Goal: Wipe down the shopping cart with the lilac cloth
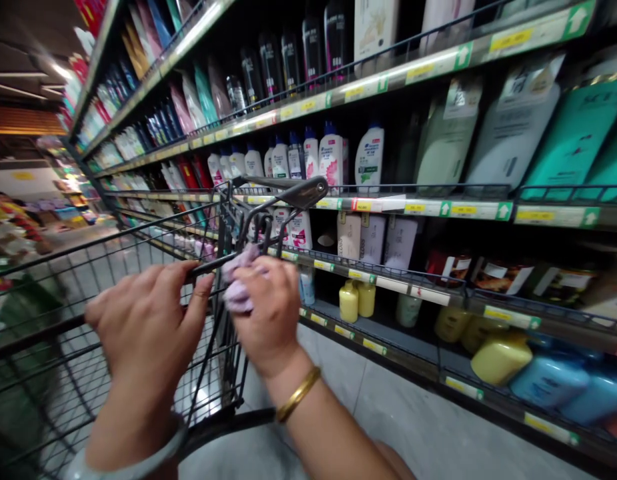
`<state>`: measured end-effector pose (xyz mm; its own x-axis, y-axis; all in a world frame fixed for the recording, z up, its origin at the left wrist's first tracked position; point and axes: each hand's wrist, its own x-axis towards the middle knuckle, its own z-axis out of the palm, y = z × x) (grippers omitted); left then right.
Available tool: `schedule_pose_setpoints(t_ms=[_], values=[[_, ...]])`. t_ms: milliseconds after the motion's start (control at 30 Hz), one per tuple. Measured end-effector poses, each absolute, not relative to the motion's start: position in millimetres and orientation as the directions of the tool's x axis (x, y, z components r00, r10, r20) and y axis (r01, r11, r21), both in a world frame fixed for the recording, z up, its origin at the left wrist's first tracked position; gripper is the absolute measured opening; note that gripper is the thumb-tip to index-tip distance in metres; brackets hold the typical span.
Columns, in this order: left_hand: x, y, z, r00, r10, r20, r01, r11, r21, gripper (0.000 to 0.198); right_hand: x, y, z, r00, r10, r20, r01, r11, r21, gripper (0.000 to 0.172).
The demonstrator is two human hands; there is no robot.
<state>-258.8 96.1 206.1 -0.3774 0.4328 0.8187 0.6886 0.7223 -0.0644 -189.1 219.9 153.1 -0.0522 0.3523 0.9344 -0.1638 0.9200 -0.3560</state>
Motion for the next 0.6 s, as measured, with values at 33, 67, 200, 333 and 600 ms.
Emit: schedule_pose_setpoints(t_ms=[33, 67, 200, 333, 600], values=[[-259.3, 95.7, 206.0, -0.380, 0.434, 0.817, 0.691, 0.721, -0.062, 0.045, -190.3, 215.4, 150.9, -0.091, 0.340, 0.936, -0.171, 0.920, -0.351, 0.027], [-259.9, 95.6, 205.8, -0.381, 0.438, 0.815, 0.691, 0.720, -0.064, 0.046, -191.0, 212.6, 149.3, -0.114, 0.330, 0.937, -0.177, 0.922, -0.346, 0.027], [-260.3, 98.2, 205.0, -0.406, 0.417, 0.813, 0.700, 0.714, -0.017, 0.048, -183.5, 225.1, 152.8, -0.079, 0.330, 0.941, -0.166, 0.926, -0.338, 0.027], [-258.2, 99.6, 204.2, -0.395, 0.417, 0.819, 0.741, 0.671, 0.015, 0.044, -179.6, 239.2, 155.1, 0.050, 0.409, 0.911, -0.117, 0.909, -0.401, 0.022], [-259.3, 85.1, 208.4, -0.496, 0.335, 0.801, 0.727, 0.664, 0.173, 0.035, -182.6, 220.5, 142.7, -0.190, 0.240, 0.952, -0.174, 0.946, -0.273, 0.032]])
